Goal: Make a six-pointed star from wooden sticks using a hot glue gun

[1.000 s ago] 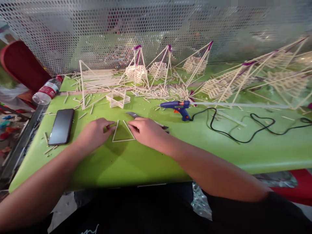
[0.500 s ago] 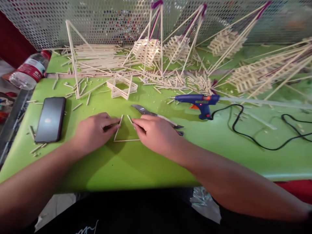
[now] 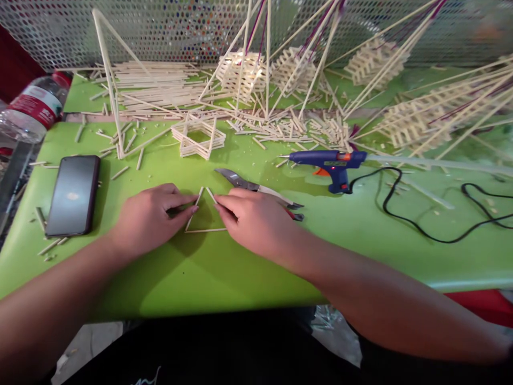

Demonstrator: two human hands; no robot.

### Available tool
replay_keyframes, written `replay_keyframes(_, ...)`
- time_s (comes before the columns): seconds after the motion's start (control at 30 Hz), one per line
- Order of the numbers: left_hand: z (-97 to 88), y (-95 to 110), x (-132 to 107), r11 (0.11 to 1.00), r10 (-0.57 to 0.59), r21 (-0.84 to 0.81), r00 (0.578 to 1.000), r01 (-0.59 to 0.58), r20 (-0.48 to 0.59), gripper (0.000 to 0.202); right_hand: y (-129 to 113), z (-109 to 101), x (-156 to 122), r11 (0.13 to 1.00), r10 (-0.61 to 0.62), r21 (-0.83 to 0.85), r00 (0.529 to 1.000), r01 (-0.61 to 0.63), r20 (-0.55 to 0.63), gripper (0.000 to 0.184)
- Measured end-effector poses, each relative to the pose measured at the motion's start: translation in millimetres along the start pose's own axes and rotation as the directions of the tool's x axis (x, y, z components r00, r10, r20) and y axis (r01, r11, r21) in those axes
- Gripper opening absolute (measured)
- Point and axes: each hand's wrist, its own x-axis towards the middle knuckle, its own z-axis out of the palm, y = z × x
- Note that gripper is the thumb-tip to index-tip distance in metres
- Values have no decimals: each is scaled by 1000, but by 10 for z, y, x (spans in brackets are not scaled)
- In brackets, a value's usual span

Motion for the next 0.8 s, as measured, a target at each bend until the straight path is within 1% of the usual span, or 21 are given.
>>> replay_keyframes(0.23, -12, 27, -10, 1000, -13, 2, 1000, 13, 13, 29, 7, 4, 1, 1000, 1, -16, 1000, -1, -8, 29)
replay_keyframes(0.43, 18, 24, -7, 1000, 6, 28, 1000, -6, -16, 28, 31, 33, -21, 1000, -27, 6, 999, 27, -47, 27)
replay_keyframes(0.63, 14, 23, -3, 1000, 3, 26, 1000, -3, -10, 29, 35, 35, -27, 999, -39, 10, 996, 40, -74, 24)
replay_keyframes(0.8, -6, 23, -9, 1000, 5, 13, 1000, -5, -7, 30, 50, 32, -27, 998, -39, 40, 997, 42, -72, 25)
